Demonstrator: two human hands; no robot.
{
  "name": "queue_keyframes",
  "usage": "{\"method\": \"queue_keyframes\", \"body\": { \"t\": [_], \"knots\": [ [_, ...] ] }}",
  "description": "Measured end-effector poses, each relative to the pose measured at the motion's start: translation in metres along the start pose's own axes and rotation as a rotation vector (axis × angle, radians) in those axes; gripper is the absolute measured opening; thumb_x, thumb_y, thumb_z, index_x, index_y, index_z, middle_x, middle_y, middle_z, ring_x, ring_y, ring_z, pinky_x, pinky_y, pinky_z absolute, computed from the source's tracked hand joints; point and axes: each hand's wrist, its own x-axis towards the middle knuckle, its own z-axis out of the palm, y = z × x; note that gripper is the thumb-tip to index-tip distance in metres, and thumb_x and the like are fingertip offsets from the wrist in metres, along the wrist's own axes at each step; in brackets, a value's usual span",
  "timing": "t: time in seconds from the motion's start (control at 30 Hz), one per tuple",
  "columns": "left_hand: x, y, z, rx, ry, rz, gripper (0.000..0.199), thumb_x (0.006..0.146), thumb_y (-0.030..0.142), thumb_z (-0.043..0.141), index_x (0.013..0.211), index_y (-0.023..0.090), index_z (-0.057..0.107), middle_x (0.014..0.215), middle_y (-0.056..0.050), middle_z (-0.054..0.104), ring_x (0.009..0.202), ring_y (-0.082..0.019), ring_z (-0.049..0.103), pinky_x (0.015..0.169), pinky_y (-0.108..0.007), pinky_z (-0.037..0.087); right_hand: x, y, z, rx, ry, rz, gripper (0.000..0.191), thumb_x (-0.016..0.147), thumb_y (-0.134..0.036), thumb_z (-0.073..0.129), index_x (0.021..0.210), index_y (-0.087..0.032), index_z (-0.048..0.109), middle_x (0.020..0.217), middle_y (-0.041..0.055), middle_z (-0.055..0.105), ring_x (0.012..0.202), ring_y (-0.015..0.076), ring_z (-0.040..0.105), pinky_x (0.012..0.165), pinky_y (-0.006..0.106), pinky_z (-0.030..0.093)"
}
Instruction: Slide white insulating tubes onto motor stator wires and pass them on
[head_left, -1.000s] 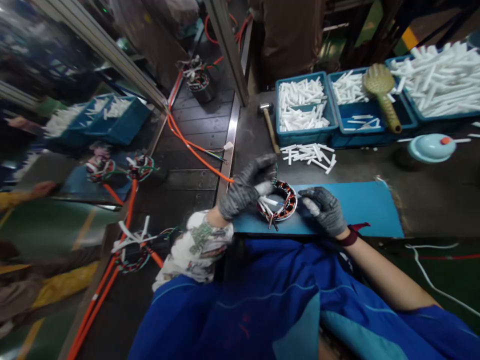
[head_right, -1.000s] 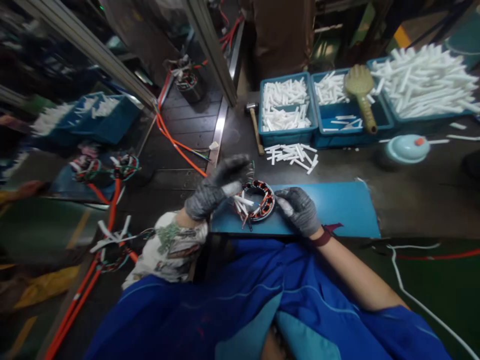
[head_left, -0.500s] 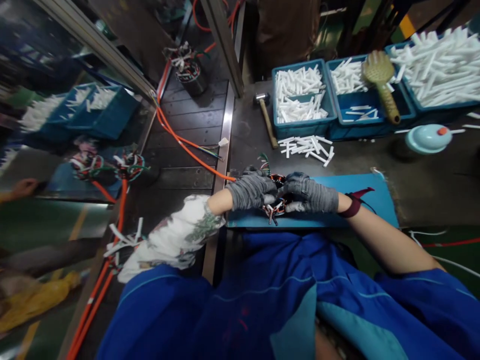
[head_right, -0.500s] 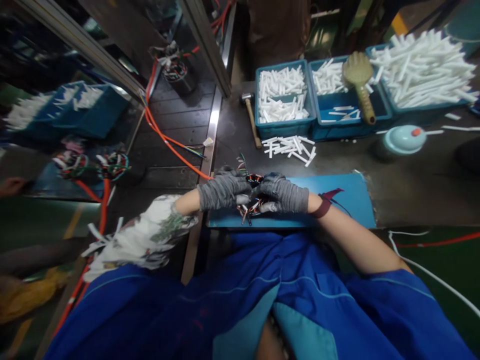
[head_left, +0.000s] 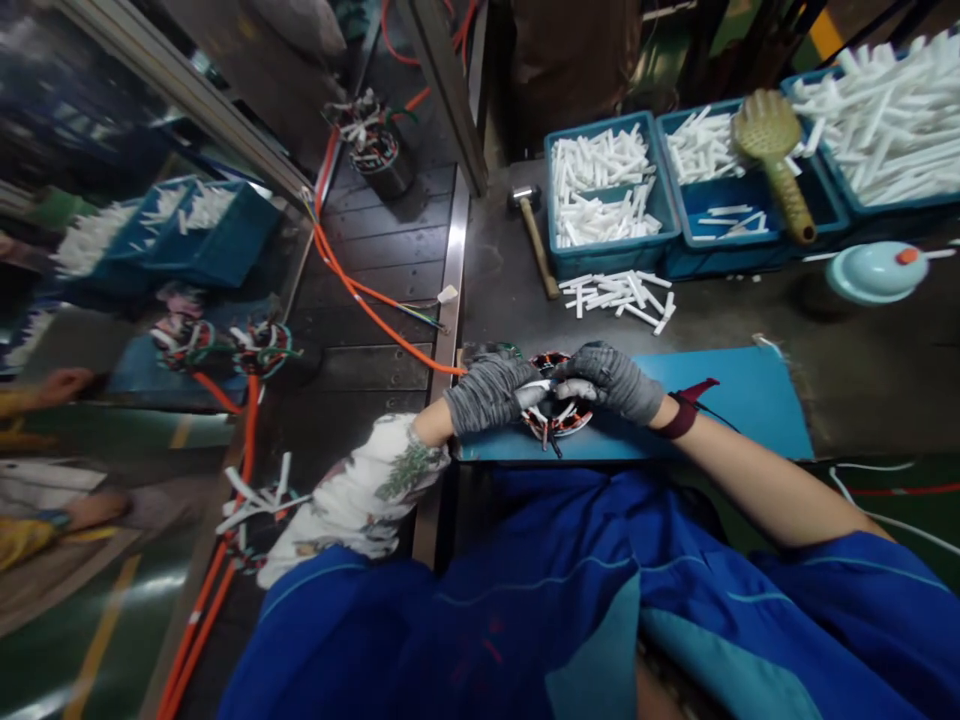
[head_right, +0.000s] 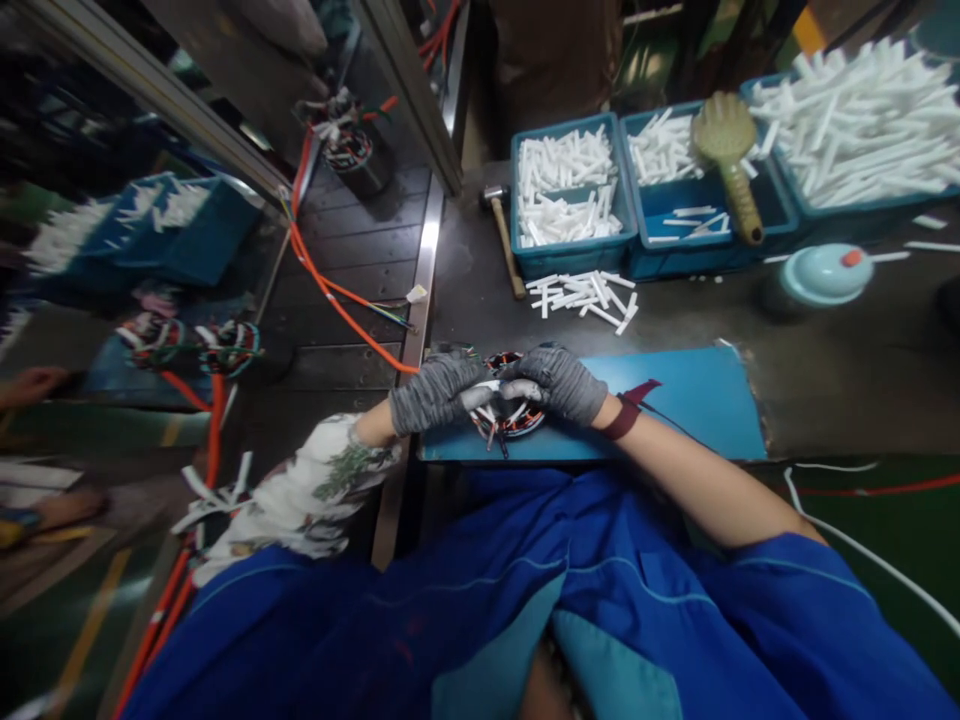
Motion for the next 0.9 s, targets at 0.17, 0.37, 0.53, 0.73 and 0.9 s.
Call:
{"method": "queue_keyframes", "body": {
  "t": [0.17, 0.37, 0.53, 0.73, 0.9],
  "knots": [
    [-0.003, -0.013, 0.016, -0.134, 0.081, 0.033, 0.037, 0.104, 0.046, 0.043, 0.102, 0.018, 0.067, 0.095, -0.007, 0.069, 0.091, -0.022, 0.062, 0.088, -0.036, 0.047, 0.003, 0.0, 0.005, 0.032, 0.066, 0.061, 0.055, 0.102, -0.061, 0.048, 0.105, -0.016, 0.079, 0.084, 0.0079, 0.076, 0.078, 0.0178, 0.067, 0.075, 0.029, 0.047],
    [-0.002, -0.016, 0.02, -0.174, 0.105, 0.101, 0.038, 0.105, 0.047, 0.044, 0.105, 0.017, 0.067, 0.096, -0.006, 0.07, 0.091, -0.021, 0.063, 0.088, -0.035, 0.048, 0.006, -0.003, 0.003, 0.006, -0.026, 0.119, 0.056, 0.1, -0.063, 0.049, 0.098, -0.015, 0.077, 0.082, 0.0084, 0.074, 0.073, 0.0171, 0.064, 0.068, 0.027, 0.041],
    [0.004, 0.001, 0.0, 0.138, -0.012, -0.071, 0.034, 0.104, 0.045, 0.053, 0.099, 0.018, 0.074, 0.092, -0.008, 0.072, 0.092, -0.024, 0.065, 0.088, -0.038, 0.049, 0.016, -0.023, 0.005, -0.232, -0.145, 0.237, 0.045, 0.099, -0.054, 0.058, 0.092, -0.013, 0.076, 0.077, 0.0093, 0.071, 0.071, 0.0189, 0.06, 0.07, 0.03, 0.037],
    [0.011, 0.033, -0.014, 0.3, -0.027, -0.171, 0.034, 0.101, 0.048, 0.059, 0.109, 0.02, 0.078, 0.099, -0.01, 0.075, 0.1, -0.029, 0.067, 0.096, -0.046, 0.047, 0.0, -0.033, -0.006, -0.407, -0.083, 0.175, 0.032, 0.101, -0.041, 0.059, 0.113, -0.019, 0.078, 0.097, 0.0129, 0.074, 0.089, 0.0243, 0.061, 0.079, 0.034, 0.041],
    [0.024, 0.051, -0.01, 0.396, -0.002, -0.13, 0.03, 0.103, 0.039, 0.058, 0.11, 0.017, 0.076, 0.101, -0.011, 0.074, 0.104, -0.03, 0.065, 0.102, -0.049, 0.043, -0.018, -0.014, -0.016, -0.235, -0.08, 0.138, 0.032, 0.102, -0.04, 0.055, 0.11, -0.018, 0.078, 0.098, 0.0124, 0.074, 0.09, 0.0236, 0.063, 0.08, 0.035, 0.047]
  ]
}}
